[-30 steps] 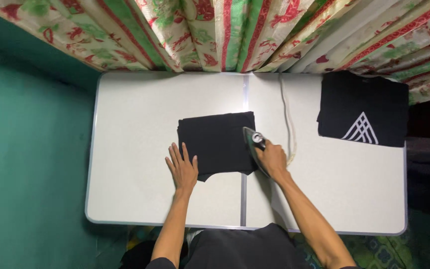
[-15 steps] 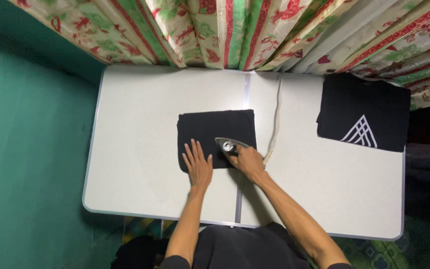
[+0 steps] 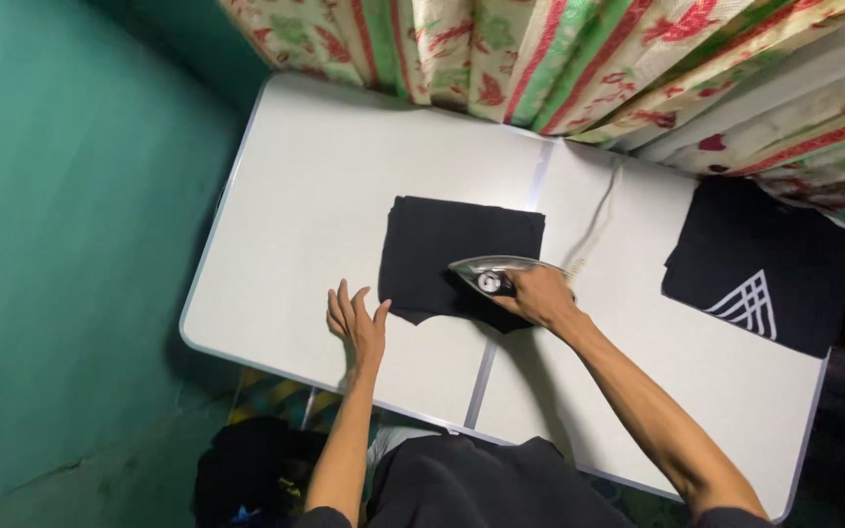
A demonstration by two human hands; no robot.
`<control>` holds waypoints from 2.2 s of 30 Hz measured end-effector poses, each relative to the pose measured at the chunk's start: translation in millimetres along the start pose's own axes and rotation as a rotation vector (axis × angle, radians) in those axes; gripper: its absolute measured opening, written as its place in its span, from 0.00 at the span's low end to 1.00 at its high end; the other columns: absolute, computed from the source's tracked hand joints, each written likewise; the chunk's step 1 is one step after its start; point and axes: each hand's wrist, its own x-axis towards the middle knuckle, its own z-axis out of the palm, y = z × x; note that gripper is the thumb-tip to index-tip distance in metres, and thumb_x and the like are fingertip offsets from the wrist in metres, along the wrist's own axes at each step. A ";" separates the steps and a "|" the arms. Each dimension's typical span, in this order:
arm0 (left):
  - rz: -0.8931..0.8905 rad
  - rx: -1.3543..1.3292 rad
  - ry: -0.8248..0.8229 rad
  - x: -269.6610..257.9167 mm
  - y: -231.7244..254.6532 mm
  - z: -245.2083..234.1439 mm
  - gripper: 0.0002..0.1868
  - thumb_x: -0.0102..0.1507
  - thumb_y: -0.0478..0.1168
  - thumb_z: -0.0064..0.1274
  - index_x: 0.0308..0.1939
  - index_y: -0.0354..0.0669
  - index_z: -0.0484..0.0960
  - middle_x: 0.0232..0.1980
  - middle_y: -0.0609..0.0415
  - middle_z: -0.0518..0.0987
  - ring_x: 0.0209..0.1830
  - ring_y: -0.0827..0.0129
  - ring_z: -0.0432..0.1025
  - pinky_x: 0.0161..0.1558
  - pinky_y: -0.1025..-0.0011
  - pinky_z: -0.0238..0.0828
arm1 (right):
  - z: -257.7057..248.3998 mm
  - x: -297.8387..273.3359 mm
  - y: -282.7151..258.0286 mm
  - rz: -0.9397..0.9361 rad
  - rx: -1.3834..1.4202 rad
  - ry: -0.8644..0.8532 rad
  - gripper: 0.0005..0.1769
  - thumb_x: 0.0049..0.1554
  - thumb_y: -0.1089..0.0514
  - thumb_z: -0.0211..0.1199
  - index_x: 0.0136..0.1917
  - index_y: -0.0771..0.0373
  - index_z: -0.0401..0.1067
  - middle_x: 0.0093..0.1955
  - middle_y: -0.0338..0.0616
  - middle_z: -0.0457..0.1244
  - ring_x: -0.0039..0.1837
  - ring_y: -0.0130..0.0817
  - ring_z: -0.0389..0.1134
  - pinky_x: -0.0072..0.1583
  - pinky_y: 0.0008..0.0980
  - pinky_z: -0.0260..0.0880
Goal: Ironing and folding several t-shirts on a folding table.
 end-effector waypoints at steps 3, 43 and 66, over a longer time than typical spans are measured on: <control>-0.086 -0.082 0.058 0.1 0.0 5.0 0.20 0.54 0.46 0.71 0.46 0.50 0.81 0.77 0.46 0.60 0.80 0.42 0.45 0.71 0.37 0.41 | 6.6 36.1 -29.8 -0.258 0.106 0.049 0.29 0.49 0.37 0.71 0.46 0.67 0.77 0.31 0.55 0.68 0.36 0.54 0.71 0.42 0.48 0.73; -0.476 0.063 -0.013 7.8 -6.4 9.6 0.62 0.42 0.55 0.80 0.71 0.39 0.58 0.80 0.24 0.28 0.80 0.30 0.21 0.69 0.25 0.25 | 23.6 95.2 -98.2 -0.258 -0.117 -0.293 0.29 0.59 0.35 0.62 0.46 0.66 0.74 0.33 0.54 0.68 0.37 0.50 0.73 0.41 0.47 0.75; -0.297 0.023 -0.306 46.0 -3.3 -3.9 0.61 0.42 0.48 0.79 0.71 0.39 0.56 0.81 0.31 0.28 0.81 0.33 0.21 0.69 0.23 0.20 | 14.9 160.2 -68.8 0.061 -0.007 0.173 0.32 0.56 0.34 0.64 0.51 0.68 0.74 0.47 0.62 0.68 0.49 0.59 0.71 0.52 0.53 0.72</control>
